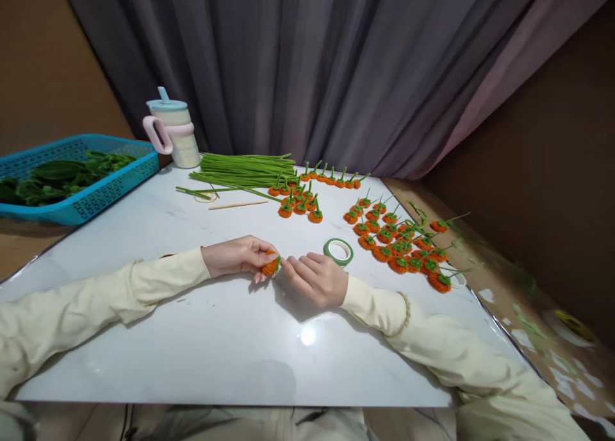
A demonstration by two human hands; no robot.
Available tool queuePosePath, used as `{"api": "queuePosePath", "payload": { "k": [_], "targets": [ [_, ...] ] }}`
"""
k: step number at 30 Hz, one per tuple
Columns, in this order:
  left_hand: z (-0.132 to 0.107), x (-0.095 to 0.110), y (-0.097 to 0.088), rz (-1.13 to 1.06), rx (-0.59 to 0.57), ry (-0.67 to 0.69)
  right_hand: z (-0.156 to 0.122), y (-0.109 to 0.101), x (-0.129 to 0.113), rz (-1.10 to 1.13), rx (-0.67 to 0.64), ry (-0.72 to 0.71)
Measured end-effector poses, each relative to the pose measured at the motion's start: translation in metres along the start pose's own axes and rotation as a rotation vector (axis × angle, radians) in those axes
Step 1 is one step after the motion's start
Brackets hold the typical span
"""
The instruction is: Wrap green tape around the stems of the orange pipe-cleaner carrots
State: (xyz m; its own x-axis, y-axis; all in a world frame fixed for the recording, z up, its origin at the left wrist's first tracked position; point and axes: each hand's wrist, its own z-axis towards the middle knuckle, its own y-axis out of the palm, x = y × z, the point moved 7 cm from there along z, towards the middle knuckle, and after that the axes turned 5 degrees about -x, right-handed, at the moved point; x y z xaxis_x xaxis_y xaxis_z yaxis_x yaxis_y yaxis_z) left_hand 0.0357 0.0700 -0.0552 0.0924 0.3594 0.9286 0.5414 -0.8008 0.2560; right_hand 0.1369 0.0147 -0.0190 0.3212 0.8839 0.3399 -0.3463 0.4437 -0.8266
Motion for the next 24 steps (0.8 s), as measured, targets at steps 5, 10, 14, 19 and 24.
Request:
{"api": "queuePosePath", "payload": {
  "k": [5, 10, 14, 19, 24],
  "targets": [
    [-0.005, 0.020, 0.000, 0.369, 0.007, 0.058, -0.006, 0.009, 0.027, 0.637, 0.041, 0.500],
    [-0.021, 0.056, 0.023, 1.144, 0.137, 0.326, -0.015, 0.035, 0.034, 1.554, 0.057, 1.017],
    [-0.026, 0.057, 0.041, 1.480, 0.113, 0.395, -0.012, 0.040, 0.033, 1.831, 0.088, 1.062],
    [-0.025, 0.050, 0.040, 1.557, 0.053, 0.449, -0.012, 0.044, 0.032, 1.952, 0.075, 1.055],
    [-0.024, 0.048, 0.038, 1.523, 0.021, 0.526, -0.012, 0.045, 0.031, 2.009, 0.033, 0.996]
  ]
}}
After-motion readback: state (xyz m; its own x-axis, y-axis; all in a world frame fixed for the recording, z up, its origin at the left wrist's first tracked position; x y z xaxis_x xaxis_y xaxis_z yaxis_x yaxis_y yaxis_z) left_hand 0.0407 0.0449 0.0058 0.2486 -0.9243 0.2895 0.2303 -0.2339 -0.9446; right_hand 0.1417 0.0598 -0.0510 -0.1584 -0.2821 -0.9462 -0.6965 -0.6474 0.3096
